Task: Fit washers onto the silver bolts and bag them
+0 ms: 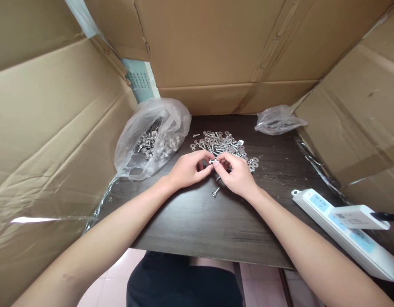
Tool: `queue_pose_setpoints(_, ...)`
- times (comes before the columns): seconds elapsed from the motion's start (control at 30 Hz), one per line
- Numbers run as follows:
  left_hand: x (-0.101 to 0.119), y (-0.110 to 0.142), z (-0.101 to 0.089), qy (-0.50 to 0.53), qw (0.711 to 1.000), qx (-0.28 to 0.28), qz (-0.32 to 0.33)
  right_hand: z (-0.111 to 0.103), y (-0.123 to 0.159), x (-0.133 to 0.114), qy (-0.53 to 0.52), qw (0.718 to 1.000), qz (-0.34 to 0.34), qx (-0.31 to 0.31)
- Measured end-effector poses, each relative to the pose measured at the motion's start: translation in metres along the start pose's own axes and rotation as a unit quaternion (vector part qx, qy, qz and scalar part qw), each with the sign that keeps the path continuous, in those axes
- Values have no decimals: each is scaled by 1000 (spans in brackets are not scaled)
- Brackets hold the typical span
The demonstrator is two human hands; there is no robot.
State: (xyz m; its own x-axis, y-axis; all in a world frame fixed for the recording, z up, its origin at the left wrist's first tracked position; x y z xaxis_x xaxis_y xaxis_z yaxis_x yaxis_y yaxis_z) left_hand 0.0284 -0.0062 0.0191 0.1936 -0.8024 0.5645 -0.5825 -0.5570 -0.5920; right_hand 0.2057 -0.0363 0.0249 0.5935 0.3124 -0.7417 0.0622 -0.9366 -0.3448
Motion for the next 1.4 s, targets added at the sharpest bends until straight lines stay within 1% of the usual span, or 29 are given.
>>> queue_pose_setpoints(0.23, -1, 1, 0, -3, 1000, 1, -4, -2, -1, 0, -2, 1000, -9, 17)
queue_pose_setpoints(0.4, -1, 1, 0, -6, 1000, 6, 3, -2, -1, 0, -2, 1000, -12, 14)
queue_pose_setpoints(0.7, 0, 1, 1, -10, 1000, 2, 14, -1, 0, -1, -4, 1000, 1, -3)
queue_pose_setpoints(1.0, -3, 1, 1, -6, 1000, -2, 10, 0, 0, 0, -3, 1000, 9, -14)
queue_pose_setpoints(1.4, -3, 1, 1, -9, 1000, -5, 11, -1, 0, 3, -2, 1000, 10, -8)
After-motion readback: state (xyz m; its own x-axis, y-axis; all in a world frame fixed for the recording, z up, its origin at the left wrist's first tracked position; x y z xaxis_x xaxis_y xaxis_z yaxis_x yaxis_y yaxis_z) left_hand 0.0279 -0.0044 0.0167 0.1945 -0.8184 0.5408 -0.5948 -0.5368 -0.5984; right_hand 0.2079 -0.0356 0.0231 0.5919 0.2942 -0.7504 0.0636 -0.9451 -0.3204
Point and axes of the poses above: each hand's wrist, its own y-axis away from the middle knuckle, its own z-axis out of the palm, x = y × z, the point moved 3 cm from there along -y, towards the middle knuckle, and after that the axes turned 11 degrees about z, right-handed, at the moved point
